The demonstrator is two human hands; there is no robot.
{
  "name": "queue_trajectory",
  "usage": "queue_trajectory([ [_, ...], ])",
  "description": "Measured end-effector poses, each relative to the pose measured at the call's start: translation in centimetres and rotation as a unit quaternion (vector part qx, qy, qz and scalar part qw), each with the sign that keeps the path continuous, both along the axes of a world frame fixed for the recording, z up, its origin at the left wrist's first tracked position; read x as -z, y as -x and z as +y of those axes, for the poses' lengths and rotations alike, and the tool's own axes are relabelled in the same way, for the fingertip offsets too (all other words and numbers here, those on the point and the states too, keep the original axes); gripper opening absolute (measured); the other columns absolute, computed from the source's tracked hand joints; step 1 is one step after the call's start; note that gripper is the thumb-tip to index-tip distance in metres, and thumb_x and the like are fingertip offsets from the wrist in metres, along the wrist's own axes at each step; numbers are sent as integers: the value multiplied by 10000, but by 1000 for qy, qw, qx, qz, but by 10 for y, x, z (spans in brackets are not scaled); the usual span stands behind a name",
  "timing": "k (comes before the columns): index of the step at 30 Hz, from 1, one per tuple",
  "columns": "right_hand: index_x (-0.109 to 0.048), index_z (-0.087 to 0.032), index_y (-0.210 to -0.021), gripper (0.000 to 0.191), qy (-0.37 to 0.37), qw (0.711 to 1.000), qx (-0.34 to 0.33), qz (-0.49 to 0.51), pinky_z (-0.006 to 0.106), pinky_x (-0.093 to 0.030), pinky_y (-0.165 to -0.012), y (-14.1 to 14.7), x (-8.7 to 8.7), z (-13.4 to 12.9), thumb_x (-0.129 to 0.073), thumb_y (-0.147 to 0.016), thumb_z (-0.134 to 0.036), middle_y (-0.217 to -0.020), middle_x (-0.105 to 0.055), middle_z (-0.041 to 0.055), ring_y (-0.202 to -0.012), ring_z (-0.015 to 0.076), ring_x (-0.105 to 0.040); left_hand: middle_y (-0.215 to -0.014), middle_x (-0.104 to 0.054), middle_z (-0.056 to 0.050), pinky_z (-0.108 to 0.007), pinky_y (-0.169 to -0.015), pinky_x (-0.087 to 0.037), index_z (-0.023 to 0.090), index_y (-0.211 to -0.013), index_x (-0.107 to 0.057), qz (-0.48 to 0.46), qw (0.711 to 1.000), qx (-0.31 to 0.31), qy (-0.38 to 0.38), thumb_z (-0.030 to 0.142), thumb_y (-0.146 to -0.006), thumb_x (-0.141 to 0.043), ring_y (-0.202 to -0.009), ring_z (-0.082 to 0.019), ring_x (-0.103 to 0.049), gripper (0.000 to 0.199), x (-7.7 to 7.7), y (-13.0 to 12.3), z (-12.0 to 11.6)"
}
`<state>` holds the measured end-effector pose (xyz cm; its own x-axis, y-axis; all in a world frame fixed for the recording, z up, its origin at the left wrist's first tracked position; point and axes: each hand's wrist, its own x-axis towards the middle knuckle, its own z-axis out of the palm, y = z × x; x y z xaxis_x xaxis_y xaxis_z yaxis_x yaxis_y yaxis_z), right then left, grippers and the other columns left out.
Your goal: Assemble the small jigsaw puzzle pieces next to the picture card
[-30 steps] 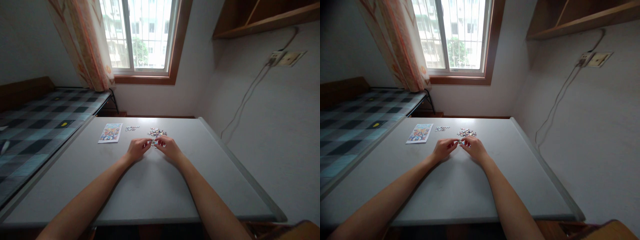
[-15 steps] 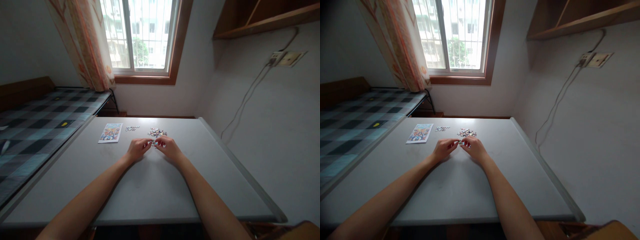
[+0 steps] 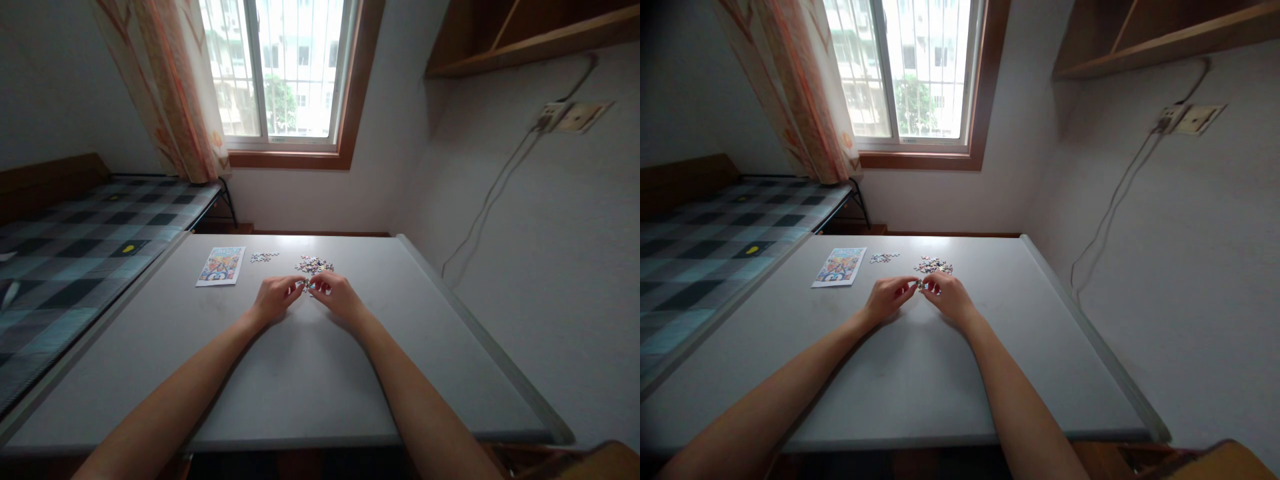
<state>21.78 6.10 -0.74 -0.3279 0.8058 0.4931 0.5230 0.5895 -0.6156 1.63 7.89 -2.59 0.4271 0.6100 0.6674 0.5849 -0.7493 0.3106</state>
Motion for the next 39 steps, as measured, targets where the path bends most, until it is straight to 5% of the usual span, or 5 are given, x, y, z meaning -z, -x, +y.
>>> queue_trajectory([
  [6,-648,-196,-868,85,-6,1000,1,0,240,-441,-647,1,-1,-1,-610,-810,-147,-718,-608,-10,-636,112,-535,-656,-672,35,-179,-562,-409,204,-1120,-667,11,1000,6,25,260,-879,-562,-482,-59,-525,269,3,0,1],
  [16,-649,-200,-942,119,10,999,49,-2,256,-455,-659,-1,0,1,-603,-833,-192,-757,-633,6,-644,123,-554,-621,-651,42,-184,-529,-395,204,-1039,-683,-9,1000,-14,26,326,-892,-567,-467,-62,-520,223,-3,-1,-2],
  [39,-652,-205,-830,85,-10,999,31,8,250,-451,-670,-2,2,3,-580,-874,-197,-788,-631,18,-701,135,-561,-648,-670,22,-193,-543,-413,201,-1028,-695,-8,1000,0,27,391,-905,-557,-487,-69,-530,265,2,0,1],
])
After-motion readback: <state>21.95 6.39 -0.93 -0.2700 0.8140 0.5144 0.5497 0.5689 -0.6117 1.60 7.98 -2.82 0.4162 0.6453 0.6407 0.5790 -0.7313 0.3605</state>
